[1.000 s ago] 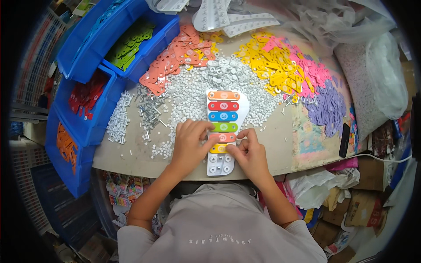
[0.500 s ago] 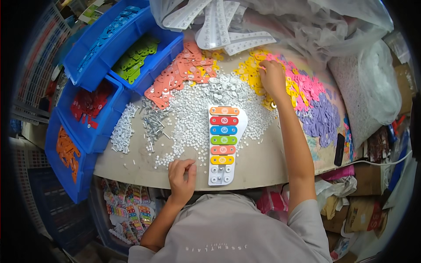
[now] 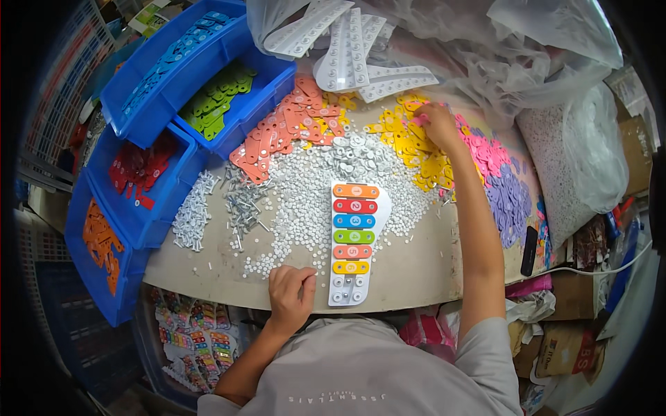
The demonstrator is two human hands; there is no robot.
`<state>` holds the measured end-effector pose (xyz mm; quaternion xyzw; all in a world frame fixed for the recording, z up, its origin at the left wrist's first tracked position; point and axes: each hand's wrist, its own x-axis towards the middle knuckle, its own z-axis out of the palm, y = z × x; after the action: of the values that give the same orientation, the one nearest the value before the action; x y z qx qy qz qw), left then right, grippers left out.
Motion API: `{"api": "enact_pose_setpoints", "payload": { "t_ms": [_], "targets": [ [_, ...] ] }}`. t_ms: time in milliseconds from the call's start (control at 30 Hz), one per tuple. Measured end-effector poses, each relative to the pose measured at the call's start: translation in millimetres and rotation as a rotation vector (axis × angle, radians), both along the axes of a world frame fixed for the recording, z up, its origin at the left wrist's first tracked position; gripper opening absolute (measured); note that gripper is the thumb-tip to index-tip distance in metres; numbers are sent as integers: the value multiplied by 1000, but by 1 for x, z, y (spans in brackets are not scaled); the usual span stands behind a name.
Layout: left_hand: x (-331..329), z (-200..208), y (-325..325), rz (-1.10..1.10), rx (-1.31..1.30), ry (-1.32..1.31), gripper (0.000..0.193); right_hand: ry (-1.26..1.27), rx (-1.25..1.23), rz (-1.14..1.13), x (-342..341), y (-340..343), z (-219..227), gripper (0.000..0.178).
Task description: Assembling a toy xylophone by inserting colored keys and white pins into a plastic base.
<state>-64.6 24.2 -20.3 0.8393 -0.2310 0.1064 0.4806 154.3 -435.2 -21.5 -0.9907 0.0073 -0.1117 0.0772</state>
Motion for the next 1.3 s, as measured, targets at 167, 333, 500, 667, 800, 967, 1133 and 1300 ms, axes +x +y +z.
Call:
{"api": "enact_pose_setpoints", "payload": {
  "t_ms": [167,333,500,667,800,967,1133,1300],
  "targets": [
    [1,0,0,31,-11,15,10,104,-24,53,0,8,28,11],
    [0,-2,3,24,12,8,15,45,212,-25,-20,9,24,20],
    [1,2,-2,-6,-1,7,10,-307,322,-163,-54,-14,10,20],
    [-5,1,5,54,-38,113,7,-335,491,-232,-113,93,68,20],
    [-2,13,-3,20,-207,287,7,-591,56,440,-188,159,80,21],
    [-2,44,-25,-282,-707,746,32,-421,184,619,-240,209,74,33],
    [-9,48,-28,-312,-640,836,35,-281,418,547,-260,227,64,31],
    [-16,39,-14,-279,-503,876,32,83,976,81,-291,248,66,15]
  ]
}}
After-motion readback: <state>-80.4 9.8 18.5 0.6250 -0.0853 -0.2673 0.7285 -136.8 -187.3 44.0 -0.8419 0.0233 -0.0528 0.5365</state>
